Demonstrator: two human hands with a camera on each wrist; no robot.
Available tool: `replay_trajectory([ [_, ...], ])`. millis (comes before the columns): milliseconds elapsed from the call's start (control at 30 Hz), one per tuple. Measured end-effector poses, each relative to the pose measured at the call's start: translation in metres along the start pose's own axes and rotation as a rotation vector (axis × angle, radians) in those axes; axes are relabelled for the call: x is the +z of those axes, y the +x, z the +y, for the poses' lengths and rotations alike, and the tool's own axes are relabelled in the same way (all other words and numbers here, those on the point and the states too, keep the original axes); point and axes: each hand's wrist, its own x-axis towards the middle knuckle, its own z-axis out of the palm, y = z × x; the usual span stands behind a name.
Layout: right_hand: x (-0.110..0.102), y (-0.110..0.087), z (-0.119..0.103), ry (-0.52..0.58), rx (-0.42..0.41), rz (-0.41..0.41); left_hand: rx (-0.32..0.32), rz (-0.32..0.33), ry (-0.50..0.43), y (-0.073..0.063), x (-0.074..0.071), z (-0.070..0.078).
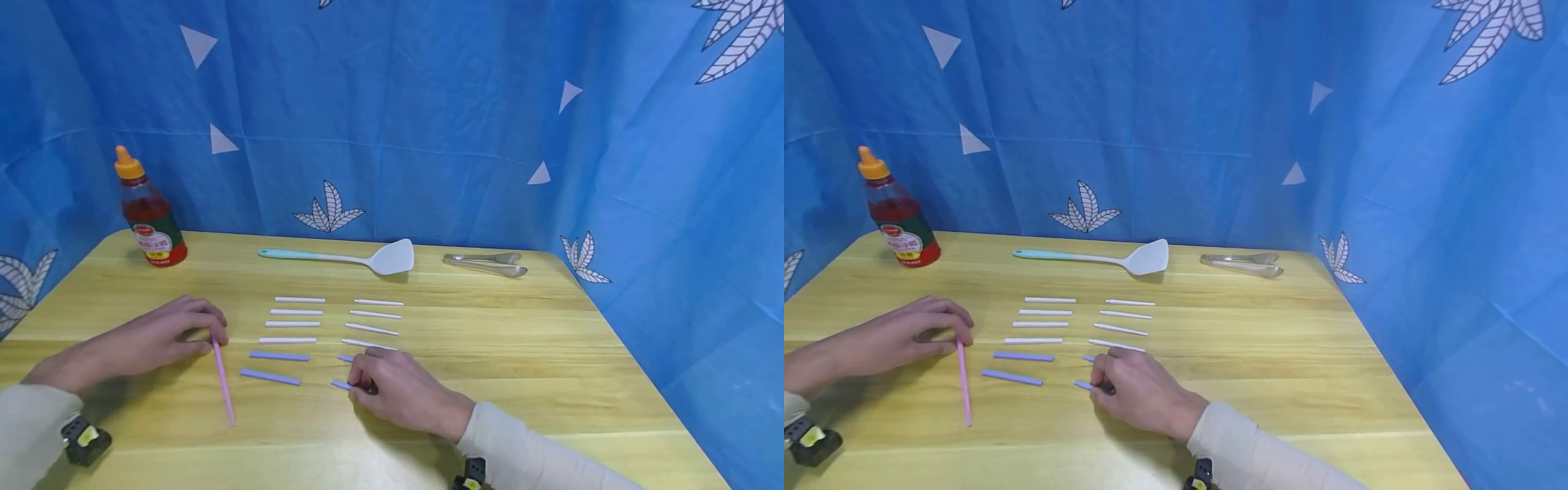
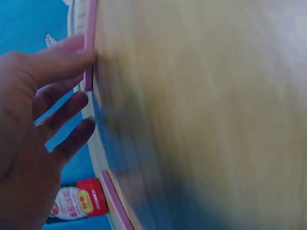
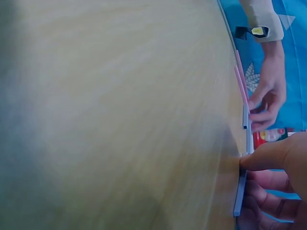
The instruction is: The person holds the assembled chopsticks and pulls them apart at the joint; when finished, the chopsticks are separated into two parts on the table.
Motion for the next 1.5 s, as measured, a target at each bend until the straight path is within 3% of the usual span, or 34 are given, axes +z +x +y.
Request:
replay_trajectory([
  [100,0.000,0.000,0.000,0.003,-0.004,0.000,-0.047,-0.065,-0.106,-0.003,-0.001,-0.003],
  [233,0.000,0.000,0.000,0.000,0.002,-0.008,-0.048,-0.113,-0.239,-0.009,-0.001,-0.007],
  [433,-0.001,0.000,0.000,-0.004,0.005,-0.008,0.012,-0.168,-0.420,-0.016,0.001,-0.011],
  [567,-0.001,0.001,0.000,-0.002,0.001,-0.015,0.031,-0.196,-0.490,-0.018,0.002,-0.011],
  [700,-0.002,0.002,0.000,-0.002,-0.007,0.004,0.057,-0.195,-0.543,-0.018,0.001,-0.002],
  [767,-0.003,0.003,-0.001,-0.008,-0.021,0.050,0.058,-0.187,-0.550,-0.016,-0.001,0.008],
  [933,-0.009,0.007,-0.005,0.050,-0.050,0.164,-0.016,-0.144,-0.518,-0.006,-0.005,0.046],
  [1100,-0.016,0.012,-0.013,0.157,-0.063,0.130,0.001,-0.035,-0.451,0.011,-0.003,0.083],
  [1333,-0.016,0.011,-0.013,0.141,-0.098,0.111,0.081,0.122,-0.332,0.027,0.009,0.118],
  [1500,-0.017,0.008,-0.010,0.127,-0.099,0.090,0.064,0.133,-0.289,0.032,0.017,0.129],
])
